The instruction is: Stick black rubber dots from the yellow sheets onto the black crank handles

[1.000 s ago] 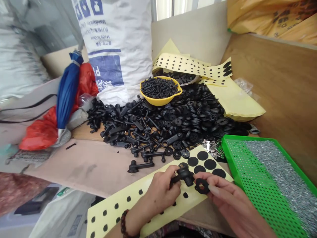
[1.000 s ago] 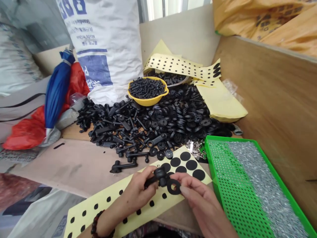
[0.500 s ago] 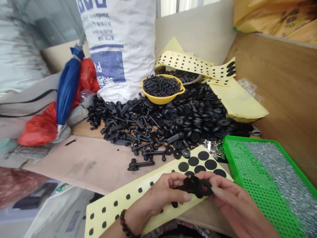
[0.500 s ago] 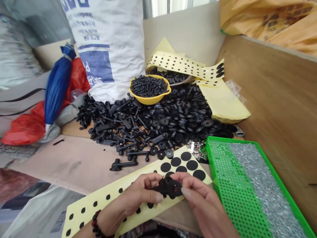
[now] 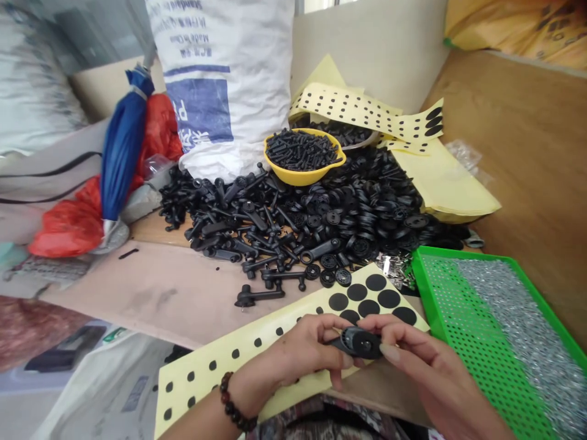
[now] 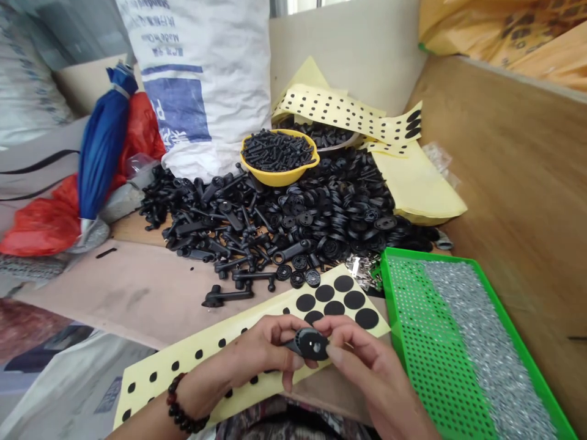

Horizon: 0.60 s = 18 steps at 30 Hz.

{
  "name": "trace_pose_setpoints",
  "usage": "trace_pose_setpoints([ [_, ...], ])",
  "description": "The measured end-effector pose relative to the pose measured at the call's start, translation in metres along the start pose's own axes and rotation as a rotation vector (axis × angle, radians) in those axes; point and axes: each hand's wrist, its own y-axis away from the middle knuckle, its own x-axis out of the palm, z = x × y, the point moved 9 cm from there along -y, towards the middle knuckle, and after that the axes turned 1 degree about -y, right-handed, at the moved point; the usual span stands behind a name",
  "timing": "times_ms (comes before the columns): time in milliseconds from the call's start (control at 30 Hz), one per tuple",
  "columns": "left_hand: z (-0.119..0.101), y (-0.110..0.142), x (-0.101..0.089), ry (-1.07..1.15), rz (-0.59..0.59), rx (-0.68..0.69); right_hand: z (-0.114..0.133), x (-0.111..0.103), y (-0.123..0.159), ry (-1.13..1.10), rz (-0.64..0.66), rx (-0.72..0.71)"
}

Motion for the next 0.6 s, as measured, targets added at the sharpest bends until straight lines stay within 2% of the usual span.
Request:
trace_pose_setpoints([
  [100, 0.002, 0.001, -0.004, -0.151, -0.024, -0.012, 0.002, -0.001, -0.001, 0.072, -0.006, -0.007],
  [233, -0.006, 0.004, -0.004, -0.302, -0.036, 0.008, 0.003, 0.000, -0.001, 0.126, -0.006, -0.019],
  [400, -0.008, 0.005, -0.005, -0.398, -0.036, -0.018, 0.003, -0.002, -0.003, 0.173, -0.014, -0.047],
  [600, -0.005, 0.004, -0.008, -0.414, -0.035, 0.032, 0.005, 0.001, -0.003, 0.188, 0.029, -0.071],
])
